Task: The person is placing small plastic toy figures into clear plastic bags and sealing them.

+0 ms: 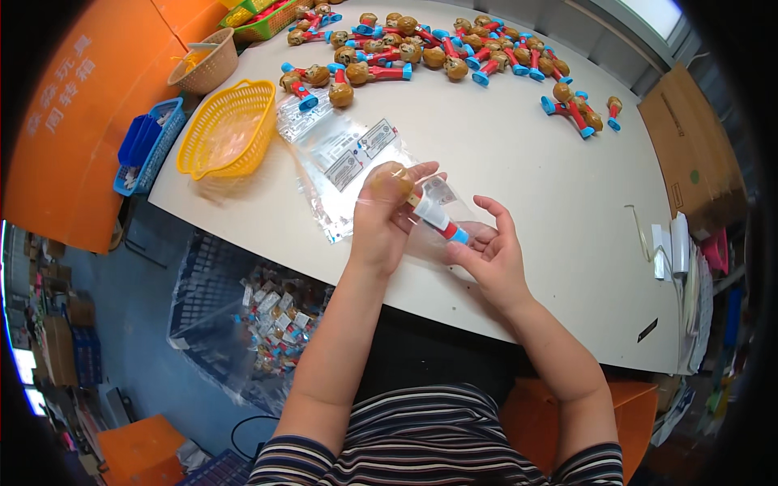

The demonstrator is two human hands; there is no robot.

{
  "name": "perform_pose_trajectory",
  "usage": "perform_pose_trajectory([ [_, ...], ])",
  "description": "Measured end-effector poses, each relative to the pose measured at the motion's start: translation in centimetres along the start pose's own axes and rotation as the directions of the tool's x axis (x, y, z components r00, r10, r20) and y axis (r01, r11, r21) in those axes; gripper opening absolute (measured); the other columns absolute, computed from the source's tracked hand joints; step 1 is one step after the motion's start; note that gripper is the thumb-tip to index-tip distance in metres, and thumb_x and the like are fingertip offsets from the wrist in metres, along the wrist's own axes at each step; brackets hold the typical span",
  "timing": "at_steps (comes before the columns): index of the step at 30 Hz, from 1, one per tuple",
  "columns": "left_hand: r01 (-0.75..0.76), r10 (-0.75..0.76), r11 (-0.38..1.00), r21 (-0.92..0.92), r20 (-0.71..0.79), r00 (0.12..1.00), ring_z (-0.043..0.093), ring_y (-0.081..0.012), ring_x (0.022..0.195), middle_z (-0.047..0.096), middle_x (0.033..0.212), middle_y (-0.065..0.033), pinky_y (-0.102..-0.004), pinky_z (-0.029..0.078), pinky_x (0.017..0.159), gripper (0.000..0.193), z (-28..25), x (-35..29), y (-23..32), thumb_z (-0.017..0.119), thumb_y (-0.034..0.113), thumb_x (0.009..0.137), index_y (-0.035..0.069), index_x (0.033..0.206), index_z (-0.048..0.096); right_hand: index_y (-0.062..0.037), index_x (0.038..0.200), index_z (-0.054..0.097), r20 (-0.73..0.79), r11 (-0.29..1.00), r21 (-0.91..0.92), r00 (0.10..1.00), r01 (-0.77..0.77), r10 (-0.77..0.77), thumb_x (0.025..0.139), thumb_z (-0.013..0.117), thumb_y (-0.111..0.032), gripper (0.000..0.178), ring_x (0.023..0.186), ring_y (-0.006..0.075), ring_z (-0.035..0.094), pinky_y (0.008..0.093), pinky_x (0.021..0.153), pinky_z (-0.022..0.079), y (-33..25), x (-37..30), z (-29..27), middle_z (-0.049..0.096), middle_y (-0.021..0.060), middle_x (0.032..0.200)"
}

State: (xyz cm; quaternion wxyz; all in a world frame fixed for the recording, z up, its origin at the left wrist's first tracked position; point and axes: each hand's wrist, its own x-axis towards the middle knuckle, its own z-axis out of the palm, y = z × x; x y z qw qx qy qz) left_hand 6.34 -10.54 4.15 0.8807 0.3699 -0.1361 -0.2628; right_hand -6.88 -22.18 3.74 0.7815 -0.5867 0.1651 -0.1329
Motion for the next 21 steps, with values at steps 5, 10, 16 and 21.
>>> perform_pose_trajectory([
  [5,0.106,-0.054,0.956,-0.273,0.192,0.980,0.059,-0.0308,0.116,0.055,0.134,-0.0272,-0.0409,0.049,0.096,0.060,-1.3,-0.5,1.1,0.036,0.058,0.101,0.007,0.127,0.054,-0.0038,0.145,0.025,0.053,1.000,-0.030,0.999,-0.004,0.006,0.087,0.069,-0.001,0.073,0.099,0.0200,0.065,0.0346,0.086,0.056,0.1,-0.1,0.2,0.063,0.0156,0.108],
  [10,0.099,-0.102,0.989,-0.108,-0.024,0.995,0.060,-0.0190,0.104,0.058,0.130,-0.0176,-0.0336,0.048,0.095,0.043,-3.4,-2.8,1.0,0.056,0.034,0.100,0.006,0.131,0.050,-0.0062,0.148,0.023,0.074,0.991,-0.131,0.997,-0.013,0.023,0.086,0.068,0.002,0.077,0.102,0.0178,0.063,0.0309,0.091,0.052,0.4,-0.7,1.0,0.063,0.0129,0.113],
  [16,-0.181,0.192,0.981,0.075,-0.188,0.963,0.062,-0.0256,0.110,0.062,0.118,-0.0175,-0.0396,0.048,0.100,0.058,-8.1,-10.9,6.2,0.062,0.003,0.089,0.000,0.142,0.039,-0.0059,0.150,0.023,0.155,0.984,-0.181,0.988,0.000,0.029,0.088,0.064,0.000,0.075,0.093,0.0153,0.063,0.0302,0.089,0.050,0.1,-1.7,0.7,0.063,0.0135,0.115],
  [21,-0.232,0.234,0.971,0.064,-0.472,0.850,0.059,-0.0346,0.117,0.060,0.124,-0.0236,-0.0473,0.046,0.104,0.046,-23.1,-16.2,9.3,0.053,0.018,0.098,-0.001,0.139,0.045,-0.0033,0.148,0.030,0.086,0.971,-0.234,0.993,-0.053,0.075,0.094,0.057,-0.003,0.060,0.087,0.0133,0.064,0.0287,0.085,0.050,-0.5,-1.6,1.7,0.068,0.0107,0.104],
])
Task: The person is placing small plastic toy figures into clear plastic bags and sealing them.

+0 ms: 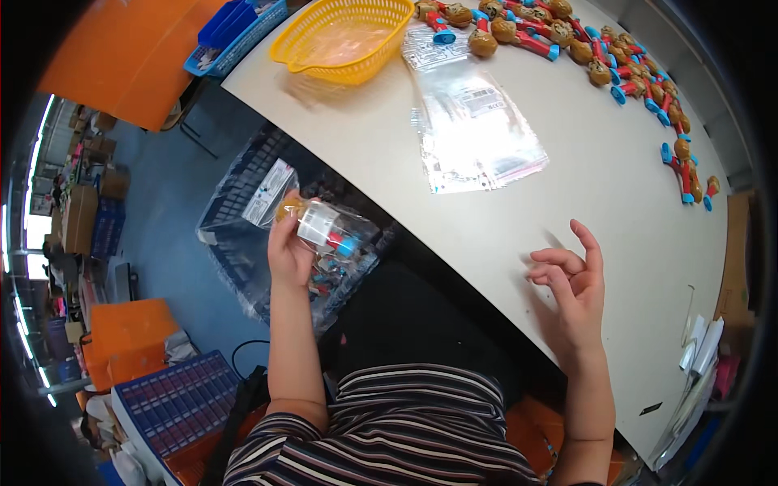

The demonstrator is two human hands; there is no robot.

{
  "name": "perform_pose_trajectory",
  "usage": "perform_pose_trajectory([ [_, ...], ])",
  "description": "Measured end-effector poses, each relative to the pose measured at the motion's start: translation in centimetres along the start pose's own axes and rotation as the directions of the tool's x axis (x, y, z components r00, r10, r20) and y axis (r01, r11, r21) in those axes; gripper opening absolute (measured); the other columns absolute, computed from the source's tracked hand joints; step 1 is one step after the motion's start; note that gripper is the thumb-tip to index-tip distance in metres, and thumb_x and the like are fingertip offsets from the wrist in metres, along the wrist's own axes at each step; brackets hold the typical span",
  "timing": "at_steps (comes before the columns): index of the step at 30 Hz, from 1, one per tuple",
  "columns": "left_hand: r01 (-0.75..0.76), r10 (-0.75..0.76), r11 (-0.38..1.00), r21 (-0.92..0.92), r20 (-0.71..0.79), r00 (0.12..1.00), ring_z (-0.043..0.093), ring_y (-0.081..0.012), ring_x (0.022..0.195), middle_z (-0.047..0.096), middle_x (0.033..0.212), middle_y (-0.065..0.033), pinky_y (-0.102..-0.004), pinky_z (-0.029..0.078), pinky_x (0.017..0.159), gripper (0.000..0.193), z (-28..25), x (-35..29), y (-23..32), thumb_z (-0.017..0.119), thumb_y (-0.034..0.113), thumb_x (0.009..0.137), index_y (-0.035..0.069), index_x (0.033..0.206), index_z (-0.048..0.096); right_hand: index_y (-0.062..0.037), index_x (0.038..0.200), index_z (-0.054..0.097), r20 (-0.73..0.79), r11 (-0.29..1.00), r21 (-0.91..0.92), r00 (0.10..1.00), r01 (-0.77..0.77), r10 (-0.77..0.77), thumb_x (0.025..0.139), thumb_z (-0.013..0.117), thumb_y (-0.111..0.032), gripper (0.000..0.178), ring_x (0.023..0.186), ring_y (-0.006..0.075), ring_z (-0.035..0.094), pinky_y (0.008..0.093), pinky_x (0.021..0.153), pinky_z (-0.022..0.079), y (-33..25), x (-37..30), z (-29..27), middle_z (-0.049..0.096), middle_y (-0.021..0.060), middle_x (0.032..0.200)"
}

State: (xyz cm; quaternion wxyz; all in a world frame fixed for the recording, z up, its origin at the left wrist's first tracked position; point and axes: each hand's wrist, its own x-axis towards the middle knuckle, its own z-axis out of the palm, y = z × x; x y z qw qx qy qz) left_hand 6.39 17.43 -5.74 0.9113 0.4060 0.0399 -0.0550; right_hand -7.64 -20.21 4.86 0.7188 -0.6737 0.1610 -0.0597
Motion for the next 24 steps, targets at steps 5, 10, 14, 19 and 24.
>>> perform_pose_trajectory([
  [5,0.138,-0.143,0.990,-0.037,-0.255,0.956,0.064,-0.0296,0.104,0.063,0.119,-0.0180,-0.0407,0.053,0.088,0.036,-16.3,3.4,-5.7,0.060,0.012,0.093,0.001,0.126,0.054,-0.0015,0.144,0.036,0.032,1.000,0.012,0.999,-0.029,0.029,0.095,0.057,-0.006,0.053,0.083,0.0125,0.062,0.0267,0.079,0.050,0.4,0.5,-0.2,0.068,0.0099,0.099],
  [10,0.024,0.523,0.753,0.657,-0.621,0.584,0.061,-0.0167,0.088,0.063,0.104,-0.0090,-0.0306,0.051,0.075,0.030,-24.2,2.5,-6.1,0.067,0.009,0.090,0.000,0.117,0.057,-0.0012,0.136,0.044,0.061,0.994,0.069,0.995,-0.086,0.082,0.096,0.057,-0.008,0.042,0.078,0.0116,0.061,0.0252,0.072,0.049,0.6,1.5,0.2,0.068,0.0089,0.094],
  [14,-0.481,0.824,0.404,0.778,-0.080,0.561,0.060,-0.0137,0.093,0.063,0.103,-0.0083,-0.0266,0.050,0.085,0.017,1.0,5.8,-3.9,0.060,0.004,0.096,-0.002,0.112,0.057,-0.0028,0.133,0.048,-0.001,0.989,-0.006,0.989,-0.150,0.150,0.096,0.058,-0.009,0.038,0.076,0.0110,0.060,0.0243,0.068,0.050,0.7,1.0,-2.1,0.067,0.0080,0.093],
  [19,-0.570,0.237,0.457,0.683,0.524,0.818,0.064,-0.0212,0.096,0.064,0.105,-0.0113,-0.0320,0.053,0.082,0.025,18.8,5.5,-4.0,0.073,0.005,0.081,0.002,0.104,0.064,-0.0018,0.128,0.051,0.096,0.991,0.024,0.987,-0.130,0.127,0.098,0.058,-0.011,0.032,0.077,0.0105,0.061,0.0243,0.070,0.051,1.0,1.4,-2.1,0.067,0.0085,0.094],
  [24,-0.675,-0.076,0.034,0.737,0.675,0.734,0.059,-0.0328,0.099,0.061,0.103,-0.0163,-0.0400,0.051,0.083,0.025,24.6,6.4,-9.8,0.078,0.015,0.075,0.004,0.095,0.069,0.0006,0.124,0.054,0.116,0.985,0.051,0.980,-0.167,0.160,0.098,0.058,-0.011,0.028,0.081,0.0120,0.064,0.0252,0.074,0.053,0.7,1.3,-2.3,0.068,0.0094,0.096],
])
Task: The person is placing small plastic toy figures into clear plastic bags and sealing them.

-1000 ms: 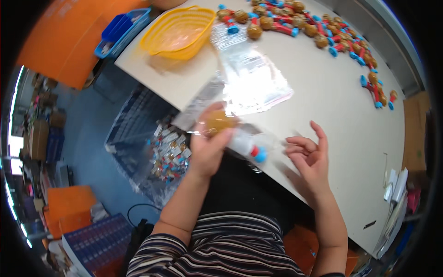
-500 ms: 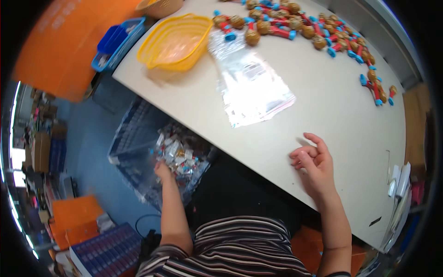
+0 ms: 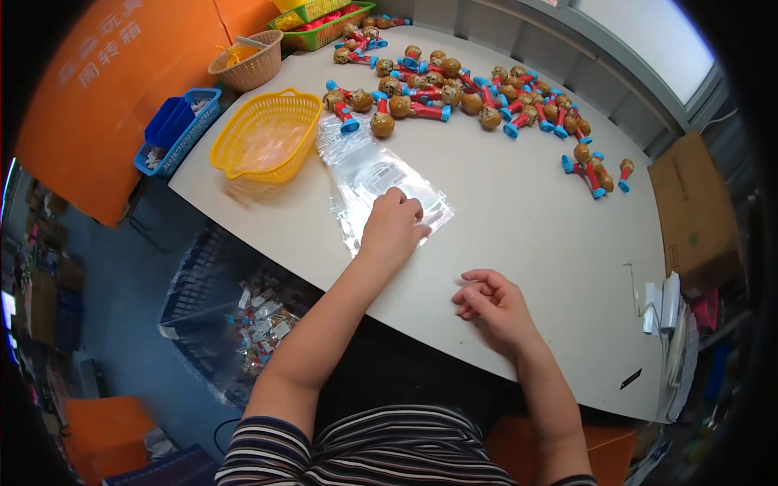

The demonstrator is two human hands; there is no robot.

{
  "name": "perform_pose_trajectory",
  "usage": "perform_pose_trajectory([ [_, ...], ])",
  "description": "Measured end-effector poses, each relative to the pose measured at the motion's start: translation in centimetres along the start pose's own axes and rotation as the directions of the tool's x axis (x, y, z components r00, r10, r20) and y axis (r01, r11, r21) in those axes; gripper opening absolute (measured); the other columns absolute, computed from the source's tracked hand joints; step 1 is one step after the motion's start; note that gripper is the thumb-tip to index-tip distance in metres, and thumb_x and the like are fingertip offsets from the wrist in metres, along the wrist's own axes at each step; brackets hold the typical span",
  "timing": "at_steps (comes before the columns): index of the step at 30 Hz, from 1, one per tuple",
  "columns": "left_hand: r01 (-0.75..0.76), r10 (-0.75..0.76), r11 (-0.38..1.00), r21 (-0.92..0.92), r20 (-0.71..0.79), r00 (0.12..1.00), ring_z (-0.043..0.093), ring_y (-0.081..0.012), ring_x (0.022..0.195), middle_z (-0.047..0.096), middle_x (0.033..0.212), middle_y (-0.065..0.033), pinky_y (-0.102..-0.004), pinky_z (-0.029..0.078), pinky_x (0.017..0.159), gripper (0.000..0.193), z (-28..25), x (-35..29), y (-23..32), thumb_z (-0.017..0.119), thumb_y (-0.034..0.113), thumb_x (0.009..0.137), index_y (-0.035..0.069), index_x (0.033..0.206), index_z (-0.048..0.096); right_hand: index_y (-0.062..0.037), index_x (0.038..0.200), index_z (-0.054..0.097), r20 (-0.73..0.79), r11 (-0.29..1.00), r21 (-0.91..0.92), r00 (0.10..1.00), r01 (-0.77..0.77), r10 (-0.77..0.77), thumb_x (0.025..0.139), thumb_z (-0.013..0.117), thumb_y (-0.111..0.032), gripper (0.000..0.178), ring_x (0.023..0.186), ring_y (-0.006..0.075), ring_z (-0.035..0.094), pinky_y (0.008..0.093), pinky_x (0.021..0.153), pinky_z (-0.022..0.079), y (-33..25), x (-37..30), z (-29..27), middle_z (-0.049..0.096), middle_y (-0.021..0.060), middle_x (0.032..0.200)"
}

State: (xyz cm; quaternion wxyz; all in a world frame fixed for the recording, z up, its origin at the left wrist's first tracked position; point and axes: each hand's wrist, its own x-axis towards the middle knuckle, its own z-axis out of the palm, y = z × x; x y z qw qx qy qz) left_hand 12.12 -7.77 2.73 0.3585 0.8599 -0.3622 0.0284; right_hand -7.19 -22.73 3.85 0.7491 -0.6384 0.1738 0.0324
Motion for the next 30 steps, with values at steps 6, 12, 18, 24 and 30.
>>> perform_pose_trajectory([
  [6,0.110,-0.107,0.981,-0.158,0.031,0.994,0.061,-0.0304,0.085,0.062,0.087,-0.0129,-0.0384,0.050,0.077,0.014,-0.6,-0.8,0.4,0.076,0.013,0.078,0.002,0.083,0.070,0.0022,0.124,0.054,-0.033,0.999,-0.036,0.999,-0.015,0.014,0.100,0.057,-0.014,0.030,0.084,0.0140,0.065,0.0263,0.076,0.054,-0.2,0.1,-0.4,0.067,0.0108,0.099],
  [12,-0.195,0.182,0.977,-0.084,-0.145,0.973,0.061,-0.0292,0.081,0.062,0.083,-0.0089,-0.0386,0.051,0.072,0.008,-1.6,-4.1,3.7,0.075,0.008,0.078,0.004,0.081,0.069,0.0040,0.129,0.054,-0.090,0.996,0.054,0.993,-0.067,0.072,0.103,0.053,-0.029,0.043,0.094,0.0177,0.067,0.0282,0.085,0.055,-3.1,2.8,2.6,0.068,0.0137,0.106],
  [18,-0.154,0.141,0.984,-0.091,-0.137,0.980,0.064,-0.0301,0.083,0.065,0.087,-0.0103,-0.0381,0.051,0.073,0.010,-1.3,-4.8,3.5,0.075,0.008,0.078,0.005,0.086,0.069,0.0027,0.106,0.065,-0.112,0.975,0.179,0.982,-0.134,0.155,0.098,0.061,-0.024,0.028,0.085,0.0165,0.068,0.0263,0.078,0.056,-3.1,6.6,3.0,0.070,0.0113,0.097],
  [24,-0.133,0.083,0.981,-0.141,-0.313,0.946,0.064,-0.0328,0.081,0.065,0.087,-0.0138,-0.0398,0.052,0.074,0.016,-1.4,-4.6,2.7,0.072,0.011,0.081,0.001,0.093,0.068,0.0012,0.084,0.065,-0.169,0.993,0.121,0.985,-0.004,0.025,0.093,0.070,-0.021,0.024,0.071,0.0128,0.065,0.0230,0.063,0.052,-2.3,8.2,4.3,0.071,0.0112,0.085],
  [30,0.074,-0.102,0.970,-0.230,-0.113,0.988,0.069,-0.0326,0.084,0.071,0.093,-0.0194,-0.0377,0.054,0.074,0.027,-1.0,-4.0,2.9,0.073,0.013,0.081,-0.002,0.103,0.069,0.0021,0.082,0.064,-0.207,0.998,0.048,0.978,0.028,-0.017,0.093,0.071,-0.024,0.029,0.070,0.0118,0.064,0.0234,0.063,0.051,-1.9,9.3,4.9,0.071,0.0124,0.084],
])
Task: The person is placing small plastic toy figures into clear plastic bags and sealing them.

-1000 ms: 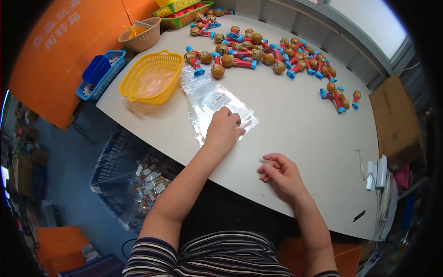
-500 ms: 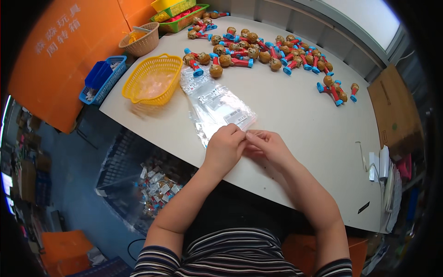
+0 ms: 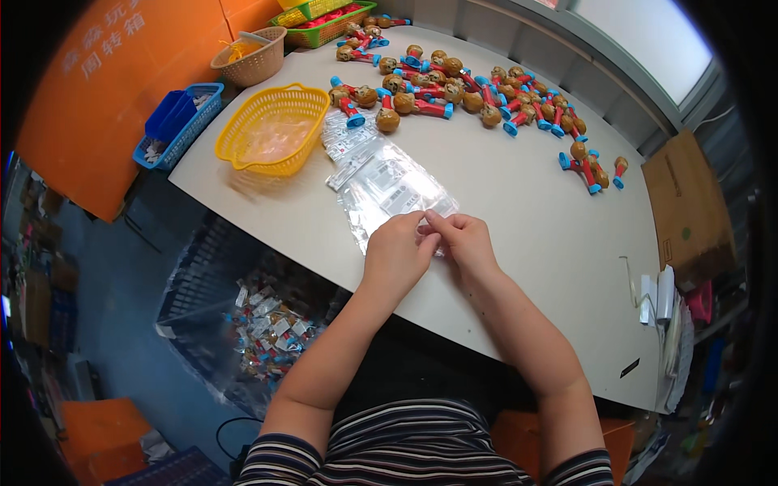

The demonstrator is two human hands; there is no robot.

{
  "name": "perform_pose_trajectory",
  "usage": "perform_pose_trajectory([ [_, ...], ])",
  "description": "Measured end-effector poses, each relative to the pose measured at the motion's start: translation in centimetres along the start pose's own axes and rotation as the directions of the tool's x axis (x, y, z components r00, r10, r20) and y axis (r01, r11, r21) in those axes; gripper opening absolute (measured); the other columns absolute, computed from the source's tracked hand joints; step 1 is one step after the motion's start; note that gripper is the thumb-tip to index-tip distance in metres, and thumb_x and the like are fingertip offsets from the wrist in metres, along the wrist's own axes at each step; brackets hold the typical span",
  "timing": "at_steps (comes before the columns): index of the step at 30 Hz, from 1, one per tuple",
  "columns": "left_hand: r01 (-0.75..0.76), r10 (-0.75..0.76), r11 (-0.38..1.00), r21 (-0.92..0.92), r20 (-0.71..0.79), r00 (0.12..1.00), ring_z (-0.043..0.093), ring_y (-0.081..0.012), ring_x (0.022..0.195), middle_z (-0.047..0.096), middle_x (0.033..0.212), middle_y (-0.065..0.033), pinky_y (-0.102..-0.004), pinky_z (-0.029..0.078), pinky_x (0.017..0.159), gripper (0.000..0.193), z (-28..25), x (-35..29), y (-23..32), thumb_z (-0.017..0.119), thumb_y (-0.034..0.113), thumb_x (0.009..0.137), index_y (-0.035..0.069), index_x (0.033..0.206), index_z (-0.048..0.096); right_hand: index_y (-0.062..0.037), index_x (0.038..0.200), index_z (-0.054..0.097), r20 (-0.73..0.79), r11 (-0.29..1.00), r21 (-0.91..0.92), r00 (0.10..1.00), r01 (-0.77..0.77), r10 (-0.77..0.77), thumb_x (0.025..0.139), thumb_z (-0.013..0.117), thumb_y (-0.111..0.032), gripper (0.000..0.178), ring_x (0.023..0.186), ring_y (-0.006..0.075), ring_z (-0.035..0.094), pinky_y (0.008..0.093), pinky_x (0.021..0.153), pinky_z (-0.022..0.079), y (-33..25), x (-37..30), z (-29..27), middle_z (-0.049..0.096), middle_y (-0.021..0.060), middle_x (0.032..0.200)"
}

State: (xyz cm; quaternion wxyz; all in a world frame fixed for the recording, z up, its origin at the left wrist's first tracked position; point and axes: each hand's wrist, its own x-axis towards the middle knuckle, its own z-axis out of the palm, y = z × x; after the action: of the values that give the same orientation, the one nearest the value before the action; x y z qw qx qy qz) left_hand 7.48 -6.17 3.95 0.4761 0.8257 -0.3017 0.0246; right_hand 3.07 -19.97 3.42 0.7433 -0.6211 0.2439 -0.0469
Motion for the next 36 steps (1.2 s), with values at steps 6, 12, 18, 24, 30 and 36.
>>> perform_pose_trajectory([
  [6,0.122,-0.116,0.991,0.053,-0.105,0.988,0.066,-0.0337,0.083,0.068,0.090,-0.0162,-0.0412,0.053,0.074,0.018,-0.1,0.9,-1.0,0.065,0.007,0.084,-0.001,0.100,0.066,0.0011,0.088,0.066,0.054,0.999,0.041,0.998,-0.023,0.021,0.093,0.070,-0.026,0.028,0.076,0.0121,0.067,0.0221,0.066,0.052,-0.2,-0.3,0.0,0.071,0.0100,0.091],
  [12,-0.108,0.186,0.958,0.265,-0.291,0.939,0.061,-0.0324,0.080,0.062,0.088,-0.0132,-0.0411,0.050,0.070,0.010,0.2,1.2,-2.5,0.064,0.002,0.080,0.002,0.090,0.063,0.0001,0.096,0.071,0.300,0.874,-0.484,0.931,-0.039,0.208,0.090,0.072,-0.027,0.028,0.079,0.0129,0.068,0.0264,0.070,0.054,-4.6,1.8,-3.0,0.072,0.0083,0.086],
  [18,-0.145,0.200,0.946,0.289,-0.169,0.965,0.060,-0.0314,0.079,0.062,0.085,-0.0113,-0.0408,0.049,0.070,0.013,2.4,1.3,-3.0,0.067,0.000,0.075,0.004,0.087,0.063,-0.0024,0.102,0.071,0.121,0.395,-0.840,0.838,0.372,-0.533,0.086,0.071,-0.019,0.023,0.084,0.0243,0.069,0.0327,0.074,0.055,-7.3,12.7,-5.3,0.072,0.0127,0.095],
  [24,-0.152,0.194,0.956,0.253,-0.151,0.969,0.059,-0.0305,0.078,0.060,0.085,-0.0108,-0.0404,0.048,0.068,0.023,2.9,1.5,-2.6,0.067,0.000,0.078,0.005,0.100,0.063,-0.0056,0.117,0.065,0.316,-0.035,-0.902,0.603,0.431,-0.733,0.085,0.068,-0.014,0.033,0.118,0.0311,0.055,0.0422,0.095,0.048,-6.2,22.4,-4.1,0.063,0.0148,0.122],
  [30,-0.204,0.244,0.950,0.237,-0.153,0.958,0.060,-0.0303,0.077,0.060,0.084,-0.0118,-0.0404,0.049,0.067,0.023,2.2,1.4,-2.7,0.068,-0.001,0.078,0.003,0.100,0.063,-0.0025,0.113,0.067,0.240,0.058,-0.948,0.823,0.313,-0.514,0.088,0.063,-0.015,0.028,0.108,0.0311,0.059,0.0418,0.091,0.049,-6.3,18.2,-3.3,0.066,0.0151,0.111],
  [36,-0.245,0.270,0.958,0.151,-0.183,0.945,0.060,-0.0295,0.071,0.060,0.079,-0.0120,-0.0386,0.049,0.064,0.015,2.4,1.7,-2.4,0.071,-0.002,0.076,0.003,0.089,0.063,-0.0003,0.114,0.069,0.179,0.922,-0.324,0.971,0.210,-0.158,0.098,0.060,-0.021,0.028,0.082,0.0117,0.064,0.0278,0.071,0.054,-10.9,0.9,-6.2,0.070,0.0068,0.093],
])
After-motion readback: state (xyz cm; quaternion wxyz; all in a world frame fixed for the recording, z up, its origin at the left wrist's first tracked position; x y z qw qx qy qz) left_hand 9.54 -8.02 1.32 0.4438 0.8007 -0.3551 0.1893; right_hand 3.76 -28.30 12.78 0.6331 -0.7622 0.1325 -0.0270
